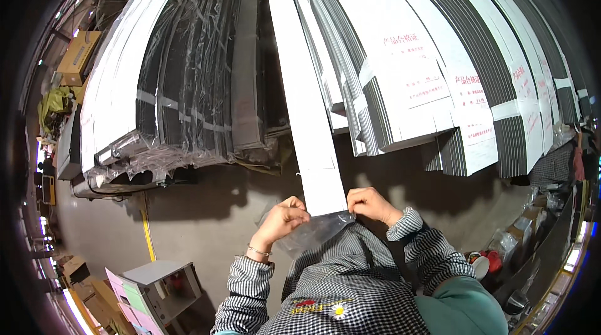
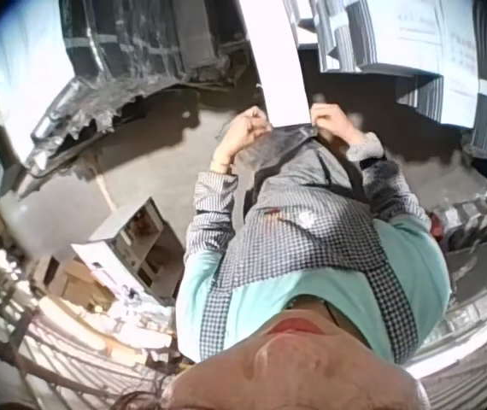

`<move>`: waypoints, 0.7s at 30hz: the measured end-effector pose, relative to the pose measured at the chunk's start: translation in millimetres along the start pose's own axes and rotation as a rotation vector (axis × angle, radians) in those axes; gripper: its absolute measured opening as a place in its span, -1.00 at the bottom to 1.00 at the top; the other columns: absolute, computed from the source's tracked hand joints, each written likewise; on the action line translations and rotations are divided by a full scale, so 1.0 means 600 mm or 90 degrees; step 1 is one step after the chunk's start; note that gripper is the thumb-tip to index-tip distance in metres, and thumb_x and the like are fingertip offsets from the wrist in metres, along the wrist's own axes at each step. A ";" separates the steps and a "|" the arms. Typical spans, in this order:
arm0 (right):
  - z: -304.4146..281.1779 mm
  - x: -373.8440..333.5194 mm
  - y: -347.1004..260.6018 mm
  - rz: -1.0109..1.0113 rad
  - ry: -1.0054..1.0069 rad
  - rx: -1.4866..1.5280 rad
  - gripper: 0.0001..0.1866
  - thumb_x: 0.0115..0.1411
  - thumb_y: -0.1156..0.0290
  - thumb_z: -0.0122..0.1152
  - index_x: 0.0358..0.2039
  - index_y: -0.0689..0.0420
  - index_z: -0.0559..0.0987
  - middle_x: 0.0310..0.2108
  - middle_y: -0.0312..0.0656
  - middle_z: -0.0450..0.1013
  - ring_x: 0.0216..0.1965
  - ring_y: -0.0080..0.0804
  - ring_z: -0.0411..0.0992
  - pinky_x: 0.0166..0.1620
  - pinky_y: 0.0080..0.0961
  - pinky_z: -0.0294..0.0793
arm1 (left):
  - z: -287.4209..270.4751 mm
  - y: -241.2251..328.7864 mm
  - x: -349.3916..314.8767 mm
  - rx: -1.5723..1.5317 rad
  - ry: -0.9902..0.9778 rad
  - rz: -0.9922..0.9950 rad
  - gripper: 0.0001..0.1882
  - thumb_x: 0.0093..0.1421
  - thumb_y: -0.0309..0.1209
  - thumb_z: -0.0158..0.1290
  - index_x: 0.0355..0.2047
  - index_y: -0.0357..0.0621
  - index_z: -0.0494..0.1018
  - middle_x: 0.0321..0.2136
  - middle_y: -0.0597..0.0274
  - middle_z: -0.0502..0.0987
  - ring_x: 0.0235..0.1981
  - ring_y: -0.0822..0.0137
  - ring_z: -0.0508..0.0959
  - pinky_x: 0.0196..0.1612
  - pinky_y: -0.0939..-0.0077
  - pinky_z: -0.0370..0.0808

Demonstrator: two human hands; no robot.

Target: Placing long architectural components into protective plastic sleeves and stacking them.

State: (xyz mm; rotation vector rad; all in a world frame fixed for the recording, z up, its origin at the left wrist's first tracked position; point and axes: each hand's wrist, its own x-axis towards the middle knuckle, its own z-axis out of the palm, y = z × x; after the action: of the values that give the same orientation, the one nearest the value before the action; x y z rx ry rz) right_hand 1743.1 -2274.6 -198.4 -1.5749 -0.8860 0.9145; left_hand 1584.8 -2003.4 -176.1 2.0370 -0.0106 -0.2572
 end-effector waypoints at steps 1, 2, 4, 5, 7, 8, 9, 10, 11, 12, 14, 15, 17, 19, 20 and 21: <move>0.008 0.009 0.000 0.029 0.078 0.103 -0.93 0.03 0.59 0.08 -0.48 0.22 0.55 -0.50 -0.30 0.43 -0.45 -0.54 0.40 -0.35 -0.56 0.38 | -0.007 -0.009 0.007 -0.120 0.036 -0.025 -0.88 0.08 -0.62 0.19 -0.33 -0.23 0.60 -0.27 0.29 0.50 -0.30 0.33 0.57 -0.20 0.50 0.52; 0.015 0.020 0.005 0.054 0.152 0.204 -0.93 0.04 0.60 0.08 -0.47 0.24 0.54 -0.51 -0.33 0.42 -0.44 -0.60 0.39 -0.35 -0.62 0.36 | -0.010 -0.018 0.017 -0.238 0.077 -0.049 -0.90 0.12 -0.60 0.19 -0.33 -0.25 0.59 -0.27 0.32 0.51 -0.30 0.38 0.56 -0.19 0.53 0.50; 0.055 0.027 0.089 0.132 0.370 0.195 -0.90 0.09 0.67 0.05 -0.40 0.29 0.54 -0.42 -0.25 0.48 -0.43 -0.52 0.45 -0.35 -0.58 0.42 | 0.022 -0.090 0.049 -0.300 0.092 -0.065 -0.92 0.16 -0.55 0.20 -0.32 -0.27 0.58 -0.28 0.31 0.53 -0.28 0.43 0.54 -0.17 0.55 0.47; 0.079 0.037 0.094 0.106 0.427 0.037 -0.91 0.10 0.67 0.07 -0.38 0.29 0.53 -0.39 -0.19 0.50 -0.41 -0.40 0.49 -0.33 -0.50 0.45 | 0.045 -0.128 0.053 -0.281 0.092 -0.146 -0.90 0.17 -0.52 0.21 -0.31 -0.28 0.58 -0.32 0.29 0.55 -0.31 0.43 0.54 -0.18 0.54 0.47; 0.089 0.041 0.117 0.095 0.454 -0.219 -0.92 0.12 0.65 0.14 -0.33 0.28 0.51 -0.33 -0.03 0.51 -0.29 -0.06 0.53 -0.22 -0.30 0.50 | 0.065 -0.129 0.081 -0.155 0.032 -0.296 -0.87 0.18 -0.48 0.23 -0.30 -0.29 0.56 -0.41 0.24 0.60 -0.38 0.39 0.55 -0.21 0.51 0.48; 0.090 0.052 0.125 0.064 0.444 -0.225 -0.94 0.14 0.65 0.13 -0.34 0.28 0.50 -0.32 -0.02 0.50 -0.26 -0.01 0.51 -0.21 -0.27 0.49 | 0.083 -0.163 0.082 -0.083 0.052 -0.262 -0.87 0.17 -0.50 0.22 -0.30 -0.30 0.55 -0.43 0.22 0.61 -0.40 0.37 0.56 -0.22 0.51 0.48; 0.081 0.071 0.114 0.025 0.451 -0.233 -0.93 0.15 0.65 0.12 -0.32 0.28 0.50 -0.30 -0.02 0.50 -0.25 0.00 0.51 -0.20 -0.28 0.49 | 0.087 -0.190 0.088 -0.087 0.086 -0.258 -0.86 0.18 -0.52 0.21 -0.27 -0.30 0.55 -0.43 0.21 0.60 -0.39 0.36 0.57 -0.21 0.50 0.49; 0.076 0.087 0.099 -0.008 0.458 -0.239 -0.92 0.15 0.65 0.12 -0.30 0.28 0.49 -0.27 -0.01 0.50 -0.25 0.00 0.51 -0.19 -0.28 0.48 | 0.090 -0.206 0.091 -0.092 0.115 -0.256 -0.85 0.18 -0.54 0.19 -0.24 -0.30 0.55 -0.43 0.20 0.59 -0.37 0.36 0.57 -0.20 0.50 0.49; 0.071 0.099 0.097 -0.005 0.458 -0.240 -0.92 0.15 0.65 0.12 -0.30 0.28 0.49 -0.27 -0.01 0.50 -0.25 0.00 0.51 -0.19 -0.28 0.48 | 0.089 -0.202 0.103 -0.094 0.114 -0.257 -0.85 0.18 -0.54 0.19 -0.24 -0.30 0.55 -0.43 0.20 0.59 -0.37 0.36 0.57 -0.20 0.50 0.49; 0.065 0.116 0.097 0.024 0.477 -0.220 -0.91 0.19 0.65 0.11 -0.28 0.28 0.48 -0.24 -0.01 0.51 -0.25 -0.03 0.51 -0.18 -0.31 0.48 | 0.079 -0.192 0.124 -0.130 0.224 -0.195 -0.84 0.18 -0.57 0.18 -0.22 -0.30 0.54 -0.40 0.20 0.58 -0.34 0.37 0.57 -0.18 0.51 0.50; 0.058 0.135 0.113 0.053 0.499 -0.201 -0.91 0.22 0.64 0.10 -0.25 0.28 0.47 -0.20 0.00 0.51 -0.25 -0.06 0.52 -0.18 -0.34 0.49 | 0.066 -0.158 0.153 -0.167 0.331 -0.129 -0.82 0.18 -0.60 0.17 -0.19 -0.30 0.53 -0.37 0.20 0.57 -0.31 0.39 0.57 -0.17 0.51 0.50; 0.058 0.143 0.134 0.064 0.534 -0.107 -0.91 0.25 0.62 0.09 -0.22 0.28 0.47 -0.17 0.01 0.52 -0.25 -0.11 0.53 -0.16 -0.37 0.49 | 0.058 -0.127 0.166 -0.224 0.376 -0.143 -0.83 0.17 -0.63 0.15 -0.20 -0.31 0.52 -0.33 0.19 0.56 -0.28 0.39 0.56 -0.15 0.51 0.49; 0.058 0.147 0.147 0.105 0.547 -0.003 -0.90 0.33 0.59 0.03 -0.16 0.26 0.46 -0.13 -0.02 0.52 -0.17 -0.30 0.51 -0.06 -0.47 0.48 | 0.049 -0.114 0.175 -0.229 0.441 -0.082 -0.81 0.18 -0.69 0.09 -0.18 -0.30 0.50 -0.25 0.20 0.53 -0.24 0.45 0.53 -0.13 0.56 0.47; 0.051 0.161 0.167 0.074 0.549 0.018 -0.89 0.34 0.59 0.02 -0.15 0.27 0.46 -0.13 -0.06 0.52 -0.14 -0.33 0.49 -0.02 -0.48 0.45 | 0.038 -0.131 0.176 -0.167 0.478 -0.030 -0.81 0.20 -0.69 0.08 -0.16 -0.30 0.50 -0.24 0.21 0.54 -0.24 0.46 0.52 -0.14 0.58 0.46; 0.045 0.166 0.175 0.050 0.558 0.037 -0.89 0.34 0.59 0.02 -0.15 0.27 0.47 -0.14 -0.10 0.51 -0.11 -0.37 0.47 0.02 -0.49 0.43 | 0.033 -0.135 0.181 -0.110 0.506 0.022 -0.80 0.21 -0.69 0.06 -0.15 -0.31 0.50 -0.23 0.23 0.54 -0.24 0.48 0.51 -0.14 0.61 0.46; 0.039 0.182 0.162 0.037 0.591 0.094 -0.90 0.37 0.54 0.02 -0.17 0.27 0.48 -0.16 -0.18 0.49 -0.12 -0.45 0.42 0.02 -0.54 0.39 | 0.017 -0.121 0.200 -0.174 0.525 -0.013 -0.86 0.24 -0.68 0.05 -0.20 -0.33 0.49 -0.22 0.24 0.55 -0.22 0.49 0.50 -0.15 0.63 0.45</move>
State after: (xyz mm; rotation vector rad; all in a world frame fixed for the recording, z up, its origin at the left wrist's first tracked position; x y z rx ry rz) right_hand 1777.2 -2183.2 -309.5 -1.6468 -0.1082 0.1977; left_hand 1692.3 -1993.0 -265.9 1.7382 0.5256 0.5517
